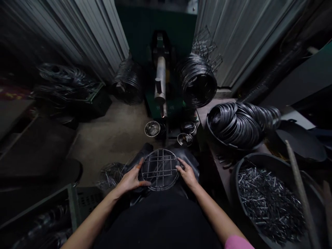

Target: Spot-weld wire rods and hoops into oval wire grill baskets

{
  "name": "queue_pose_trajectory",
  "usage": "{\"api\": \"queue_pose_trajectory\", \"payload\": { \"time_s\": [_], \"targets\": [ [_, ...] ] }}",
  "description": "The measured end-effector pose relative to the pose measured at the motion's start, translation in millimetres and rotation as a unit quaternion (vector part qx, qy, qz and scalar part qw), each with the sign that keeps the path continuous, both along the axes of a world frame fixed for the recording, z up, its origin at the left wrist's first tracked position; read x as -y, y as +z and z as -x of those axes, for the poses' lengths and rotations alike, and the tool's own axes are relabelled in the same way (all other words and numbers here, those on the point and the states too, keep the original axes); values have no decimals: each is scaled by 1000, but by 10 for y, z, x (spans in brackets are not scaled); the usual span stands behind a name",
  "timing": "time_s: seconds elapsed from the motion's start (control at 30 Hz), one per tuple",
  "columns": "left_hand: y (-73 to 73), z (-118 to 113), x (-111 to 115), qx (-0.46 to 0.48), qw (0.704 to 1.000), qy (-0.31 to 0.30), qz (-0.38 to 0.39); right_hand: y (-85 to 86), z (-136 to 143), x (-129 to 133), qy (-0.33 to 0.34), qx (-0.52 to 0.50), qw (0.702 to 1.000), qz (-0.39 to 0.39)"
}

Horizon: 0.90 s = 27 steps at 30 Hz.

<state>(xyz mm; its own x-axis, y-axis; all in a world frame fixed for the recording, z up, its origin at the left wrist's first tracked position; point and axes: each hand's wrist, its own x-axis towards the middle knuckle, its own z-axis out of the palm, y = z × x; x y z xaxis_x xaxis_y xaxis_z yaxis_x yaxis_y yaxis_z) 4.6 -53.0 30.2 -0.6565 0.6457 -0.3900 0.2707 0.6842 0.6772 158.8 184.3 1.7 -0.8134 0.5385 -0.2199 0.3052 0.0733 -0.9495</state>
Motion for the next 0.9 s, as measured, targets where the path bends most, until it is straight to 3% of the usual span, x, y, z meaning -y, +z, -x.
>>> {"api": "queue_pose_trajectory", "payload": {
  "time_s": [0.07, 0.13, 0.2, 0.27, 0.33, 0.43, 0.6, 0.73, 0.8, 0.9],
  "targets": [
    [33, 131, 103, 30, 993, 81, -85, 20, -17, -39, -29, 13, 999, 7],
    [138, 296, 229, 56, 961, 202, -180, 75, -34, -93, -61, 18, 998, 7],
    [310, 445, 337, 73, 894, 325, -300, 176, -33, -142, -83, 10, 997, -3],
    [511, 536, 380, 94, 802, 406, -427, 313, 1, -163, -86, -3, 996, -20],
    [692, 555, 338, 128, 725, 436, -518, 465, 66, -138, -69, -16, 997, -34],
    [852, 476, 151, 211, 668, 422, -575, 664, 187, -19, -24, -43, 998, -36],
    [841, 187, -248, 349, 611, 395, -590, 826, 314, 272, 48, -57, 997, -30],
    [749, -118, -468, 409, 576, 390, -590, 828, 335, 435, 38, -74, 996, 12],
    [727, -225, -506, 411, 587, 385, -582, 811, 342, 425, 7, -85, 996, 25],
    [720, -226, -473, 388, 661, 355, -536, 778, 352, 286, -29, -72, 997, 16]
  ]
}}
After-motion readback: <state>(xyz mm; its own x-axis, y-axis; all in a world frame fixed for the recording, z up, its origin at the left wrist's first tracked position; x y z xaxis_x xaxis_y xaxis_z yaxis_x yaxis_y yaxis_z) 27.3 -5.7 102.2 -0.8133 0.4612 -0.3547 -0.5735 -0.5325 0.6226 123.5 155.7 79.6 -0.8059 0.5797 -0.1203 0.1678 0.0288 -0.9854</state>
